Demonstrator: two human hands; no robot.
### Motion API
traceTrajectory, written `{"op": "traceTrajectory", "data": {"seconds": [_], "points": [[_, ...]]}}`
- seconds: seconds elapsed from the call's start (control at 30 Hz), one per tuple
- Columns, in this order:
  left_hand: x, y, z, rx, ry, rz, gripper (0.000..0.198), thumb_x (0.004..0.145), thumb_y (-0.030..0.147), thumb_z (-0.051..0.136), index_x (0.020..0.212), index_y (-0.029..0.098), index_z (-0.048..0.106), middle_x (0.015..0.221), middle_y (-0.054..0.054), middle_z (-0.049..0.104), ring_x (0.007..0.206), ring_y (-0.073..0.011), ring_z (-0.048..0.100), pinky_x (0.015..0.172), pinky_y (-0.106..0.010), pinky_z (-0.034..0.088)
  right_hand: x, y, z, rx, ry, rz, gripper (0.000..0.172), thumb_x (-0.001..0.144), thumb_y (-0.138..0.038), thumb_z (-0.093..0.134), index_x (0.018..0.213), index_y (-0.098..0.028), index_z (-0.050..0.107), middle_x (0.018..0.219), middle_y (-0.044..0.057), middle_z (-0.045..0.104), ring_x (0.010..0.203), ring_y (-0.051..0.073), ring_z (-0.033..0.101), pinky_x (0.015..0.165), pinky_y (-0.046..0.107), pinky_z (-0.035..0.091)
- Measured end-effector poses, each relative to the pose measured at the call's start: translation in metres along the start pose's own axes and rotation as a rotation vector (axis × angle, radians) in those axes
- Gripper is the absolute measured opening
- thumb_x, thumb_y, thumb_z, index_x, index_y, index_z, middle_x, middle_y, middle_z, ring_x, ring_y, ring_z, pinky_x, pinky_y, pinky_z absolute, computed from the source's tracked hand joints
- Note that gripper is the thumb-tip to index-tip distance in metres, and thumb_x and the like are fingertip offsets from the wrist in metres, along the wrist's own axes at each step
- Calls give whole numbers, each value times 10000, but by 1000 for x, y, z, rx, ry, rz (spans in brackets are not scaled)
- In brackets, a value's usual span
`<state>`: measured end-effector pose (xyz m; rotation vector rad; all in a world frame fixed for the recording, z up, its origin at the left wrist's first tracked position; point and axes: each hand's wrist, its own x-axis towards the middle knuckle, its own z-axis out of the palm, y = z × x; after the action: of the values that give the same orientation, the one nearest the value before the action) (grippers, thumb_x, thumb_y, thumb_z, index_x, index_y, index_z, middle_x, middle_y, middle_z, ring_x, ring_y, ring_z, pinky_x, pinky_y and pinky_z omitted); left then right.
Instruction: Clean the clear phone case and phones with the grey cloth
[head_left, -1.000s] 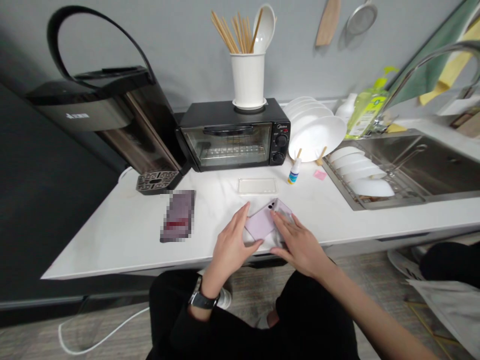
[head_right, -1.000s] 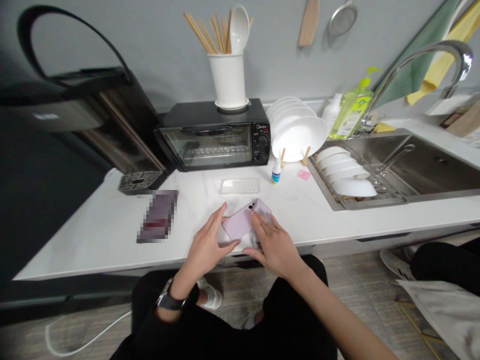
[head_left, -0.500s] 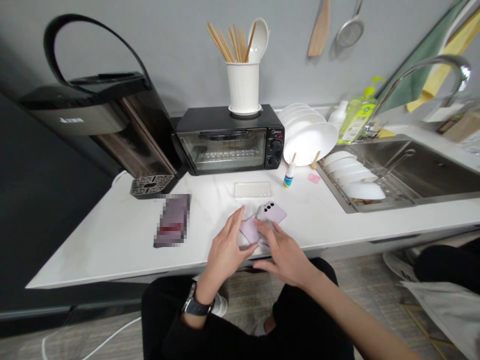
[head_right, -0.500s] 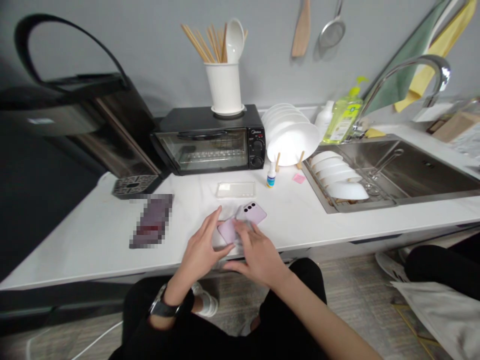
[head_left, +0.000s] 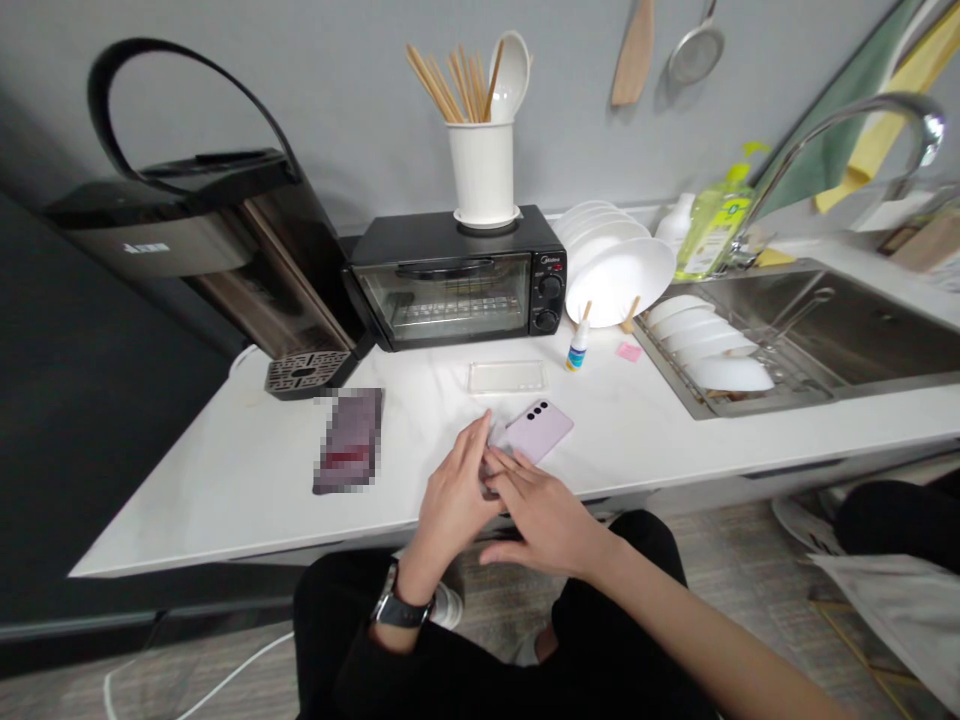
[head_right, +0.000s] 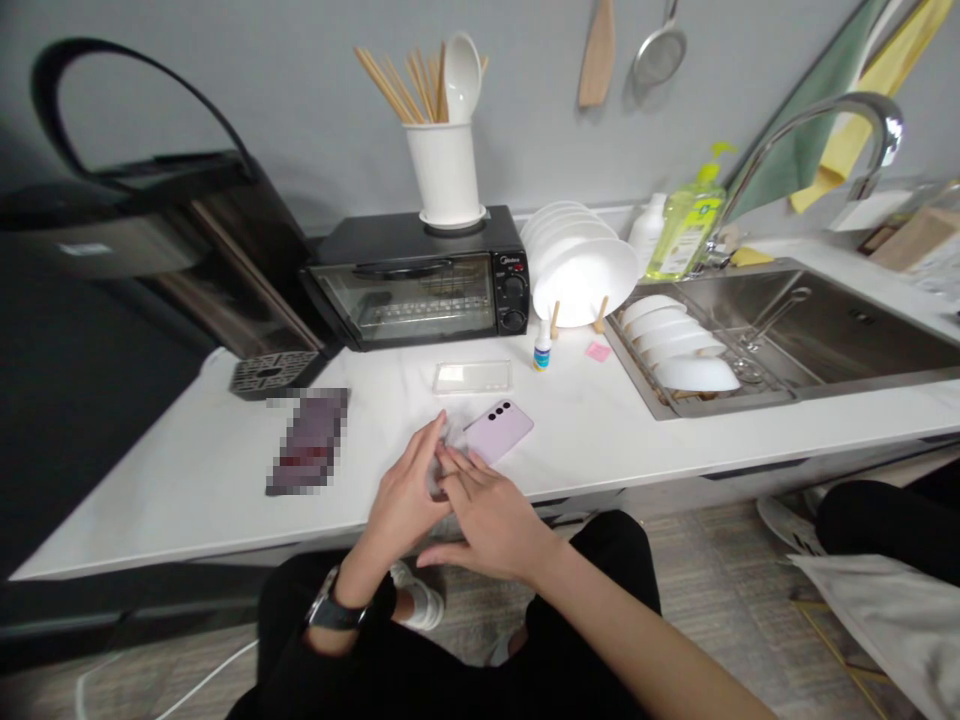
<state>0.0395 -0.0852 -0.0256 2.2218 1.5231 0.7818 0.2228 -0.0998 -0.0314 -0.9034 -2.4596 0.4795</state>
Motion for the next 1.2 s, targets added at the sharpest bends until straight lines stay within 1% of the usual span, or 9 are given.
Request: {"op": "traceTrajectory", "data": {"seconds": [0.13,0.27,0.43,0.57,0.67,0.8,1.0,1.1,1.2], "points": [[1,3,0,11,-13,14,1060,845,283,792,1675,317,134,1581,-107,473,1410,-292,559,1162,-423,491,-27,28,-27,-64,17,75,1003,905,-791,538,1595,-100,310,1614,278,445,1511,350,447,1263,587,343],[0,2,2,38,7,23,1045,871,358,795,1676,318,129,1571,-122,483,1412,-309,556,1143,-445,506,-21,61,-34,-219,101,170,1047,954,-743,524,1659,-74,134,1607,317,430,1511,398,433,1234,659,340],[-1,-3,1,-3,-19,32,1093,847,271,809,1678,332,102,1597,-116,454,1427,-308,543,1148,-438,503,11,33,-2,-84,86,59,1096,908,-807,528,1624,-42,209,1600,327,433,1509,392,439,1255,620,329],[-1,-1,-1,-5,-7,11,1123,812,194,809,1676,343,106,1588,-103,462,1431,-301,539,1152,-427,500,0,10,3,8,39,12,1085,873,-839,527,1584,-53,297,1598,312,446,1529,380,409,1264,611,323],[0,1,0,-3,-6,16,1093,841,280,816,1674,341,111,1578,-106,473,1401,-298,567,1153,-435,499,-23,22,-17,-34,15,74,853,995,-694,499,1590,-113,310,1603,260,472,1532,338,415,1263,605,334],[0,0,2,16,3,11,1075,854,337,815,1672,339,118,1588,-111,463,1383,-300,583,1139,-441,512,-42,57,-43,-185,23,157,764,1062,-563,471,1646,-129,237,1665,247,375,1550,332,381,1252,614,351],[0,0,2,34,2,27,1076,853,324,811,1675,324,117,1589,-119,465,1421,-313,550,1157,-455,498,-31,78,-37,-317,76,192,729,1062,-543,492,1654,-161,305,1707,211,287,1595,343,265,1252,641,318],[0,-2,1,16,13,43,1051,866,315,793,1677,322,124,1586,-120,469,1423,-308,550,1158,-446,496,-10,61,-18,-312,93,189,797,1032,-610,511,1627,-103,359,1688,250,304,1593,364,270,1250,642,319],[-1,-4,1,-11,-2,59,1061,852,263,787,1679,317,125,1599,-115,454,1443,-300,530,1164,-427,492,8,29,0,-228,37,66,929,980,-708,523,1600,-31,382,1668,272,333,1590,359,283,1282,596,282]]}}
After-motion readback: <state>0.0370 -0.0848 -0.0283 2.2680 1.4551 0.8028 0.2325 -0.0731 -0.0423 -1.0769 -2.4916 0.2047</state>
